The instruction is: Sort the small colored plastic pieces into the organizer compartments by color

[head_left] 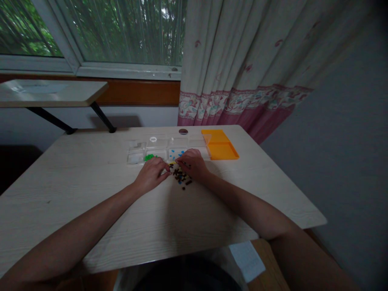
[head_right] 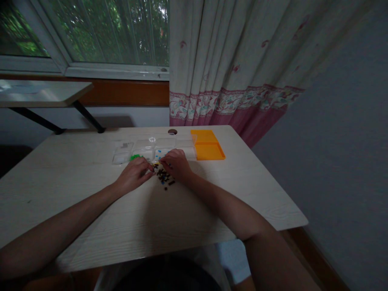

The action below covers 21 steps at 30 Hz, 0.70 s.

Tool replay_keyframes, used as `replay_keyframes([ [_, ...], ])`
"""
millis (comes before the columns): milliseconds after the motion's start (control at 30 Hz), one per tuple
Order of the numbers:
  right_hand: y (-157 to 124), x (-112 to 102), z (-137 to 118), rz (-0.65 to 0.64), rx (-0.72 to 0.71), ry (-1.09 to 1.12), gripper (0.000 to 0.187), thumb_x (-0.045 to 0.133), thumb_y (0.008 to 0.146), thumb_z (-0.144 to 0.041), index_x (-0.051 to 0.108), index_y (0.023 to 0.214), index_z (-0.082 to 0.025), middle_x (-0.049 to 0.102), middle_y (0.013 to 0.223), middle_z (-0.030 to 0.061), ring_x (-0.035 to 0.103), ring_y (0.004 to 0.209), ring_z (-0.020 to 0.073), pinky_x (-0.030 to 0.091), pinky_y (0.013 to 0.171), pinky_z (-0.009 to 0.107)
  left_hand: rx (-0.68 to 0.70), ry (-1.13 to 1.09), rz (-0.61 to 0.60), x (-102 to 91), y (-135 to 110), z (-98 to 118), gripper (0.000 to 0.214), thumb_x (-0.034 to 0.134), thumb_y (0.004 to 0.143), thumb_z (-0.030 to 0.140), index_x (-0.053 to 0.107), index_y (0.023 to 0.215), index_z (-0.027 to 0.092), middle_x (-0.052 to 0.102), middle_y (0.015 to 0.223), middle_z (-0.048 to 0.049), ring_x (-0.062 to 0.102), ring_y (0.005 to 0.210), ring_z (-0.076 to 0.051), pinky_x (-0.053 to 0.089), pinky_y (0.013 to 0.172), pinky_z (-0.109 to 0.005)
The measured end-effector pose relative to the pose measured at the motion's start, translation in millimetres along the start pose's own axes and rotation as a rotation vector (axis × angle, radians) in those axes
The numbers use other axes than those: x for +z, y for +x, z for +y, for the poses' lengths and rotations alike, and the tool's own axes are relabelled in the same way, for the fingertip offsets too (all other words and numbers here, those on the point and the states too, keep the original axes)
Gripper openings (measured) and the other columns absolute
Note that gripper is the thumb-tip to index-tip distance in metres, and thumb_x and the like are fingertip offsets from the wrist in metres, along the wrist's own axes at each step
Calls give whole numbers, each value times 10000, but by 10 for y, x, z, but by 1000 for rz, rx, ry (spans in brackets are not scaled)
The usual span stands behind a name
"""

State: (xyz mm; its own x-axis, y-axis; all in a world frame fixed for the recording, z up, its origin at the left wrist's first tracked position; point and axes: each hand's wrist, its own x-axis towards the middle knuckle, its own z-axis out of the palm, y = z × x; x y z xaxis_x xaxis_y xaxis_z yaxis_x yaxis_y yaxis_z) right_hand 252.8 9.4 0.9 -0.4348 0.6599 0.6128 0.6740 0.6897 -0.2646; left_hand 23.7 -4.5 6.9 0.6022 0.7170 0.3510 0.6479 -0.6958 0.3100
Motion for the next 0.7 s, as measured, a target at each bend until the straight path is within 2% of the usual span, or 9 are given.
replay_keyframes([
  [433,-3,7,15,17,-42,-19,184,556,912,-319,711,884,-224,682,824,36,563,849,179,370,817,345,0,10,14,36,3,9,232,491,945,357,609,870,171,562,852,-66,525,858,-208,420,802,-351],
  [700,-46,1,-52,-26,-304,-78,211,545,928,-346,696,1041,-250,689,894,36,558,925,187,367,896,372,29,-134,80,-6,19,9,281,406,987,343,597,890,161,541,852,-62,505,847,-190,420,751,-321],
])
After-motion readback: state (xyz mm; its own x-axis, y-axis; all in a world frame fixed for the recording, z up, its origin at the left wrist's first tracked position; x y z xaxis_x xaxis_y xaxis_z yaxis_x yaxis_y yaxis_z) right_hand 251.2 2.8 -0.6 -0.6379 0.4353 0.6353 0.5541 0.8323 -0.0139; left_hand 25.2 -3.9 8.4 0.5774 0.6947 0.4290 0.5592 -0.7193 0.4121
